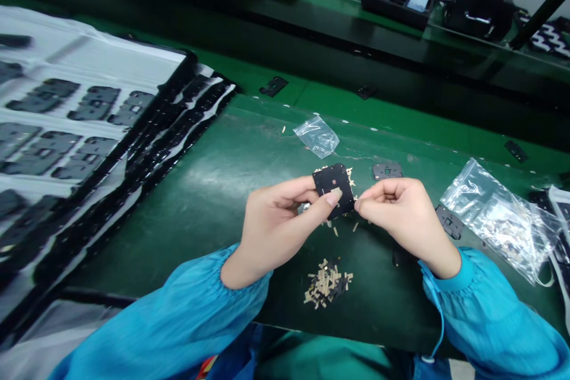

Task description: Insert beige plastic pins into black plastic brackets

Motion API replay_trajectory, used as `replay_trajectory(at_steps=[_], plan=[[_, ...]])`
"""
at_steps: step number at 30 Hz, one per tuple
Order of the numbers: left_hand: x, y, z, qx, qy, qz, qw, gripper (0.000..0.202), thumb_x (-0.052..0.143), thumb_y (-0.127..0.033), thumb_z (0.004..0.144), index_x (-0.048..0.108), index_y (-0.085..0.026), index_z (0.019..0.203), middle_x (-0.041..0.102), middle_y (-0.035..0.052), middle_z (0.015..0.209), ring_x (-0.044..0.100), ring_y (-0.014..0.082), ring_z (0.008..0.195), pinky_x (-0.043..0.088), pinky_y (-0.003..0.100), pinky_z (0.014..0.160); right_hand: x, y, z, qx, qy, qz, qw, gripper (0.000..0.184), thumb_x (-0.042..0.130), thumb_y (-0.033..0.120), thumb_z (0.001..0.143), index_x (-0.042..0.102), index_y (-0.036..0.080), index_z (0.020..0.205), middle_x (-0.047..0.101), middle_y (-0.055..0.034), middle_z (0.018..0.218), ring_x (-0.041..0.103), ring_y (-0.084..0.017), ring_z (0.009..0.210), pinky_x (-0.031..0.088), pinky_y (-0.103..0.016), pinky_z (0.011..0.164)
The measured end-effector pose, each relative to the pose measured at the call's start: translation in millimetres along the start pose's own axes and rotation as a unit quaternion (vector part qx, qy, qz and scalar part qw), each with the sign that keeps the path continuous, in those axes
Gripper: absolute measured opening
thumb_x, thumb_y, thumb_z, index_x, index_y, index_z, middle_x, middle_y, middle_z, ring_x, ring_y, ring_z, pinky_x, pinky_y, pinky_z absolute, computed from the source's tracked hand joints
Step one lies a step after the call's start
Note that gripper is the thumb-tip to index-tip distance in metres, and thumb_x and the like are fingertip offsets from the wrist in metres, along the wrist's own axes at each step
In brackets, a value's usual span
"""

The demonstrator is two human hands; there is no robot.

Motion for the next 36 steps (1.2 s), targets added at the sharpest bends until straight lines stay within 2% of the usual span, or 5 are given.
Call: replay_trajectory(at_steps=[19,27,33,36], plan=[[1.7,5,2,-0.034,0.016,-0.049,0.998,0.027,0.069,-0.020,0.088,0.063,-0.016,0.062,0.055,-0.0048,0.047,0.042,0.0080,0.047,0.035,0.022,0.047,-1,-7,2,0.021,0.002,0.020,1.000,0.010,0.080,0.026,0.064,0.076,0.017,0.063,0.071,-0.0028,0.064,0.054,-0.012,0.056,0.041,-0.024,0.051],[2.2,9,2,-0.080,0.033,-0.075,0.993,0.021,0.069,-0.022,0.089,0.069,-0.015,0.069,0.061,-0.0027,0.050,0.050,0.0094,0.047,0.038,0.023,0.050,0,-8,2,0.030,0.006,0.024,0.999,0.012,0.081,0.027,0.062,0.075,0.017,0.063,0.071,-0.0028,0.064,0.053,-0.012,0.058,0.041,-0.024,0.053],[3.9,8,4,-0.100,0.042,-0.097,0.989,0.023,0.069,-0.022,0.087,0.068,-0.014,0.066,0.061,-0.0023,0.049,0.049,0.0089,0.047,0.039,0.022,0.051,-1,-6,0,0.031,0.005,0.028,0.999,0.012,0.082,0.026,0.060,0.075,0.017,0.062,0.070,-0.0026,0.062,0.052,-0.011,0.057,0.040,-0.023,0.052],[5.5,10,4,-0.119,0.054,-0.122,0.984,0.018,0.069,-0.023,0.086,0.070,-0.014,0.070,0.063,-0.0015,0.051,0.053,0.0100,0.048,0.043,0.022,0.051,-1,-5,0,0.025,0.002,0.023,0.999,0.011,0.081,0.026,0.061,0.075,0.017,0.061,0.070,-0.0026,0.062,0.052,-0.011,0.056,0.040,-0.023,0.052]])
Point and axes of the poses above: each hand's wrist, its own z-axis towards the middle knuckle, its own x-axis out of the palm, y = z × x, the point moved 6 cm from there along z, towards the middle knuckle
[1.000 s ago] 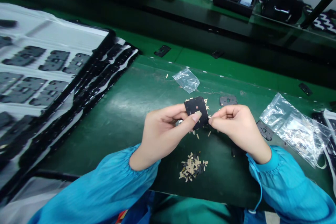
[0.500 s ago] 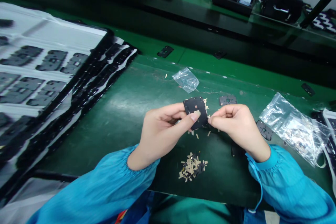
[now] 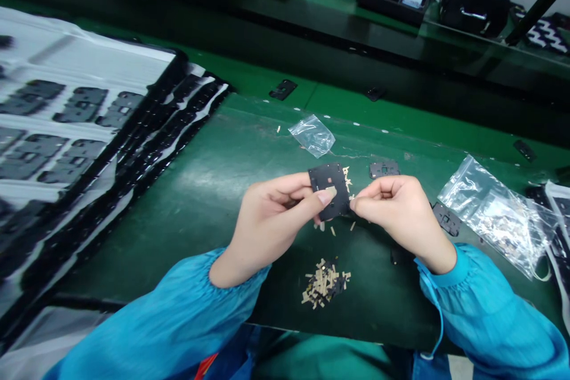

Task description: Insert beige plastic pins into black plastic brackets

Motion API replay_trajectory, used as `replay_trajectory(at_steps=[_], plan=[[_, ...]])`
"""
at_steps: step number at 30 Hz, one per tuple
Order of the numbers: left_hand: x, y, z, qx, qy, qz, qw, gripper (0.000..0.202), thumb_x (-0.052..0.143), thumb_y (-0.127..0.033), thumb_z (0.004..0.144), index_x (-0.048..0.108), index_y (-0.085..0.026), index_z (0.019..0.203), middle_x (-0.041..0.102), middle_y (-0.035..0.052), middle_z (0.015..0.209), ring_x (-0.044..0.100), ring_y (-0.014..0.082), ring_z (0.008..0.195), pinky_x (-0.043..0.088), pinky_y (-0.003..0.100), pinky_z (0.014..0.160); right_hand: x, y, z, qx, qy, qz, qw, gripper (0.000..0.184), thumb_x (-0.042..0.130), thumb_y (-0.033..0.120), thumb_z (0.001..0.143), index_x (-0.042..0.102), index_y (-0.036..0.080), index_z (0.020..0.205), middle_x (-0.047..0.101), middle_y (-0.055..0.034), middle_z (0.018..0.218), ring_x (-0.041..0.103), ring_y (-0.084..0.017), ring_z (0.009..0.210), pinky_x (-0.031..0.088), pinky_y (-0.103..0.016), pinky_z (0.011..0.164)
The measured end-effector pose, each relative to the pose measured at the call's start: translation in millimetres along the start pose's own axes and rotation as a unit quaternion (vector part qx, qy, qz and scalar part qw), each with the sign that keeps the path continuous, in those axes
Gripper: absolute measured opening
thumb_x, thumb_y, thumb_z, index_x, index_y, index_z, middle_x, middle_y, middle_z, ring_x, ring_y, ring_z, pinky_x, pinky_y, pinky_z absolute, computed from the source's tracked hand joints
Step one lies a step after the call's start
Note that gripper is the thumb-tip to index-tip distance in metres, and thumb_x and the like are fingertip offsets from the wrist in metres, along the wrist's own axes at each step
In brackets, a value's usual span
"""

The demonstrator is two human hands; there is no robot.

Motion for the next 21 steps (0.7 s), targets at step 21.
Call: replay_trajectory(at_steps=[21], plan=[[-3.5,9.7,0.9,-0.051,0.040,-0.104,0.992,0.012,0.073,-0.027,0.088,0.079,-0.016,0.091,0.068,0.0001,0.060,0.056,0.0095,0.049,0.049,0.019,0.048,-6.0,9.1,-1.3,-0.086,-0.051,-0.048,0.994,0.016,0.081,0.029,0.066,0.073,0.017,0.073,0.061,0.0014,0.062,0.044,-0.009,0.054,0.035,-0.023,0.048]])
Point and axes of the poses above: each hand's wrist, its own z-axis towards the middle knuckle, its own x-axis out of the palm, y = z × x, the point moved 6 cm from there along z, towards the middle knuckle
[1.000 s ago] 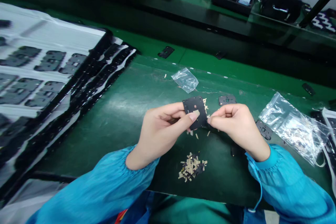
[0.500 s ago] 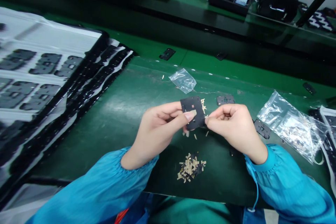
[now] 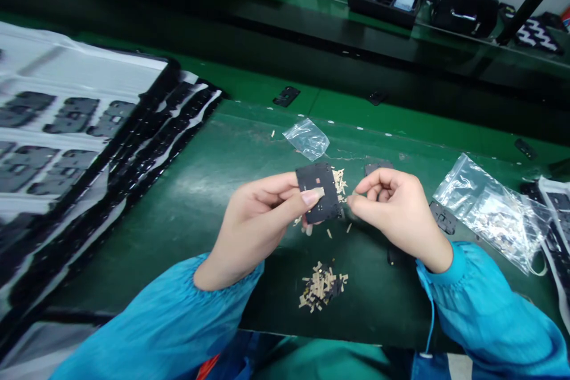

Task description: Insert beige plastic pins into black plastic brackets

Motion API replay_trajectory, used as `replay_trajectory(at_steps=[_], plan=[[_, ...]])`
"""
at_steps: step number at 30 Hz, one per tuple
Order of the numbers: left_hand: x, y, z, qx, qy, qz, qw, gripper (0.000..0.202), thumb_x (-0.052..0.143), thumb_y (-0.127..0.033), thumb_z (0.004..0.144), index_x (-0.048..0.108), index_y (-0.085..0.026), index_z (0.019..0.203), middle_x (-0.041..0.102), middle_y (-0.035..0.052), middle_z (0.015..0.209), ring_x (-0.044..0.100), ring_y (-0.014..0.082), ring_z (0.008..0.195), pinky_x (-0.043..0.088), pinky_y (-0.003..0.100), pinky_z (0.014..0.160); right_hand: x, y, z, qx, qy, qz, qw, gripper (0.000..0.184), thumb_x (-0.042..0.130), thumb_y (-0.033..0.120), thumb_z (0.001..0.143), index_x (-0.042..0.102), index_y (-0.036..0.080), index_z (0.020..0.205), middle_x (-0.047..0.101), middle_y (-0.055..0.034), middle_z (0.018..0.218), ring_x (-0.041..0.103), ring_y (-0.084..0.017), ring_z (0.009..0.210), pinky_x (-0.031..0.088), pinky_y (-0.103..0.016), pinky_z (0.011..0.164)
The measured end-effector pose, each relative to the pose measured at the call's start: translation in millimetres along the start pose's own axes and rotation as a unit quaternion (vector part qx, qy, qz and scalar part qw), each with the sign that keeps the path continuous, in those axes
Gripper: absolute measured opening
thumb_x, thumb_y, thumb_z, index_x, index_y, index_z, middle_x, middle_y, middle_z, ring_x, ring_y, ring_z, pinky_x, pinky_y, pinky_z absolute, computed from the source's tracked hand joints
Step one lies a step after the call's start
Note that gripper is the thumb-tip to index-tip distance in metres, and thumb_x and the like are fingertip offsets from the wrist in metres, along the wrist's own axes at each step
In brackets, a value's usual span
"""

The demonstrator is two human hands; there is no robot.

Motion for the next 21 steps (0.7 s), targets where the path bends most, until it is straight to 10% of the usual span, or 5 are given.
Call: replay_trajectory(at_steps=[7,21], plan=[[-0.5,-3,-2,0.017,0.001,0.010,1.000,0.011,0.073,-0.026,0.089,0.077,-0.016,0.084,0.068,-0.0003,0.060,0.057,0.0098,0.050,0.049,0.019,0.049,16,-1,-4,0.024,0.139,0.016,0.990,0.024,0.079,0.040,0.078,0.075,0.017,0.072,0.055,0.0020,0.058,0.040,-0.010,0.054,0.030,-0.025,0.050],[-0.9,-6,-1,0.028,0.001,-0.020,0.999,0.010,0.073,-0.026,0.090,0.077,-0.018,0.086,0.069,-0.0006,0.063,0.057,0.0095,0.052,0.047,0.019,0.050,17,6,-9,-0.004,0.158,0.051,0.986,0.021,0.080,0.037,0.080,0.073,0.018,0.078,0.056,0.0034,0.062,0.038,-0.009,0.054,0.029,-0.025,0.052]])
Point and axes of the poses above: each hand's wrist, its own z-axis towards the middle knuckle, its own x-axis out of the palm, y = z × x, the point moved 6 cm from there along z, towards the middle knuckle
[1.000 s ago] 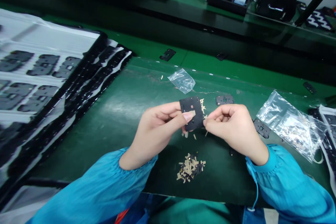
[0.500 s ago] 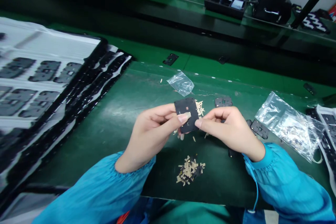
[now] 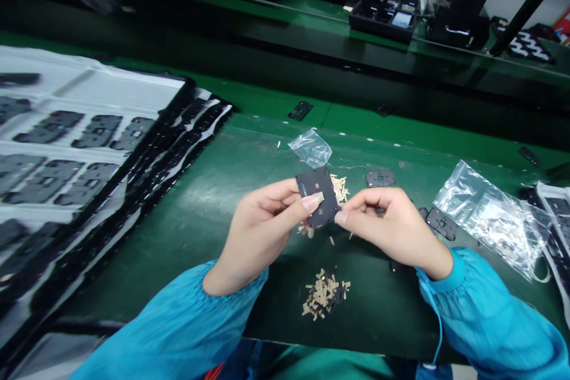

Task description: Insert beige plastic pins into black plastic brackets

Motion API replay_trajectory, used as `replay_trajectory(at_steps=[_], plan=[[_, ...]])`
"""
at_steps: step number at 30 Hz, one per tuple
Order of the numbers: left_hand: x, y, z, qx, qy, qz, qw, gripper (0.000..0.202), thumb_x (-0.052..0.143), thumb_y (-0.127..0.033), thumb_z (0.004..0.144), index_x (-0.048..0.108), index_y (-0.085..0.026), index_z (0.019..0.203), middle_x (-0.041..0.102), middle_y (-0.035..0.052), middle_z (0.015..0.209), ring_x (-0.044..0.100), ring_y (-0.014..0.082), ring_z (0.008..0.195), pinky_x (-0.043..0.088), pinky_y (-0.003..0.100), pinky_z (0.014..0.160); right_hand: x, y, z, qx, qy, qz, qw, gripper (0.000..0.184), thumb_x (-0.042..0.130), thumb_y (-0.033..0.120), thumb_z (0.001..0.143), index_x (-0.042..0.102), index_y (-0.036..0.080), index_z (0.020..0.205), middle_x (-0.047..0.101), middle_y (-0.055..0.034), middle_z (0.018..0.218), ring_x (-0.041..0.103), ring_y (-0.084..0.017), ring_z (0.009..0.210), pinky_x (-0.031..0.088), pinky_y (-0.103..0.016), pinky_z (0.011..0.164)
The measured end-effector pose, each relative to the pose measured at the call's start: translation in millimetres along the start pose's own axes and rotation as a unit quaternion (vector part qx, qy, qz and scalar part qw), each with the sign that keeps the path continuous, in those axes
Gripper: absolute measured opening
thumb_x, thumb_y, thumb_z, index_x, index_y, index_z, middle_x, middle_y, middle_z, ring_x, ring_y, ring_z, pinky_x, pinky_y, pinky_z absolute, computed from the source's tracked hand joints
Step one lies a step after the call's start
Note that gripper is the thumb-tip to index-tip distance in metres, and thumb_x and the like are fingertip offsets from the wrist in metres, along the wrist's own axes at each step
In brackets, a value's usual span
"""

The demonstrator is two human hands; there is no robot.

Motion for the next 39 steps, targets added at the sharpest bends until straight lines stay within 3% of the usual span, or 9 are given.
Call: replay_trajectory(at_steps=[6,13,17,22,25,30,33,35,39], plan=[[3.8,-1,0,-0.016,0.007,-0.026,1.000,0.013,0.078,-0.029,0.087,0.076,-0.016,0.084,0.068,0.0003,0.064,0.057,0.0100,0.053,0.049,0.020,0.050,-1,-8,5,0.000,-0.018,0.019,1.000,0.033,0.084,0.046,0.078,0.070,0.017,0.070,0.051,0.0043,0.058,0.038,-0.010,0.055,0.029,-0.025,0.053],[19.5,23,2,-0.140,0.085,-0.221,0.961,0.024,0.084,-0.034,0.081,0.075,-0.014,0.089,0.061,-0.0011,0.062,0.051,0.0054,0.049,0.044,0.013,0.046,21,-28,15,-0.059,0.101,0.152,0.981,0.051,0.075,0.065,0.081,0.062,0.018,0.067,0.050,0.0048,0.056,0.035,-0.009,0.050,0.029,-0.024,0.050],[20.9,36,5,-0.169,0.056,-0.281,0.943,0.020,0.086,-0.027,0.080,0.073,-0.013,0.088,0.062,-0.0015,0.068,0.052,0.0029,0.050,0.046,0.011,0.050,7,-14,9,-0.210,-0.061,-0.043,0.975,0.039,0.064,0.049,0.097,0.065,0.020,0.070,0.058,0.0004,0.063,0.046,-0.013,0.057,0.038,-0.028,0.057],[29.4,46,0,-0.208,0.003,-0.330,0.921,0.020,0.086,-0.021,0.077,0.068,-0.013,0.079,0.061,-0.0023,0.071,0.053,0.0029,0.054,0.047,0.011,0.052,5,-1,-9,-0.369,-0.169,-0.330,0.852,0.031,0.058,0.035,0.101,0.072,0.019,0.078,0.066,-0.0063,0.071,0.053,-0.018,0.066,0.042,-0.033,0.067],[28.2,51,0,-0.205,-0.025,-0.299,0.932,0.023,0.086,-0.023,0.077,0.065,-0.014,0.077,0.061,-0.0027,0.071,0.054,0.0037,0.055,0.049,0.012,0.055,9,-6,-5,-0.334,-0.155,-0.368,0.854,0.035,0.057,0.037,0.101,0.069,0.020,0.072,0.065,-0.0063,0.070,0.052,-0.018,0.066,0.041,-0.033,0.068],[9.5,47,15,-0.143,-0.024,-0.077,0.986,0.036,0.081,-0.047,0.083,0.068,-0.014,0.090,0.069,0.0019,0.067,0.059,0.0095,0.051,0.046,0.017,0.046,-23,-20,27,-0.156,-0.164,-0.142,0.964,0.044,0.057,0.051,0.096,0.060,0.020,0.064,0.057,0.0001,0.062,0.047,-0.014,0.058,0.038,-0.028,0.057],[-7.3,37,21,-0.097,-0.048,0.033,0.994,0.042,0.080,-0.045,0.084,0.071,-0.014,0.111,0.071,0.0031,0.069,0.062,0.0120,0.056,0.046,0.020,0.049,-70,-23,44,-0.096,-0.265,-0.101,0.954,0.054,0.056,0.066,0.090,0.059,0.019,0.063,0.066,-0.0034,0.073,0.048,-0.012,0.057,0.037,-0.027,0.057],[-17.5,29,16,-0.062,-0.054,0.111,0.990,0.038,0.079,-0.040,0.085,0.074,-0.015,0.113,0.072,0.0029,0.072,0.064,0.0134,0.062,0.049,0.022,0.057,-88,-30,49,-0.055,-0.261,-0.152,0.952,0.053,0.062,0.066,0.086,0.062,0.018,0.063,0.064,-0.0033,0.068,0.049,-0.013,0.059,0.037,-0.028,0.059],[-28.5,24,-13,0.005,-0.009,0.299,0.954,0.020,0.077,-0.035,0.087,0.080,-0.021,0.100,0.076,0.0054,0.084,0.066,0.0182,0.074,0.050,0.029,0.066,-68,-47,29,-0.035,-0.134,-0.244,0.960,0.028,0.072,0.044,0.085,0.077,0.016,0.084,0.069,-0.0026,0.072,0.053,-0.014,0.061,0.039,-0.029,0.062]])
Point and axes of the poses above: each hand's wrist, its own z-axis towards the middle knuckle, its own x-axis out of the palm, y = z × x, the point moved 6 cm from there along z, towards the middle knuckle
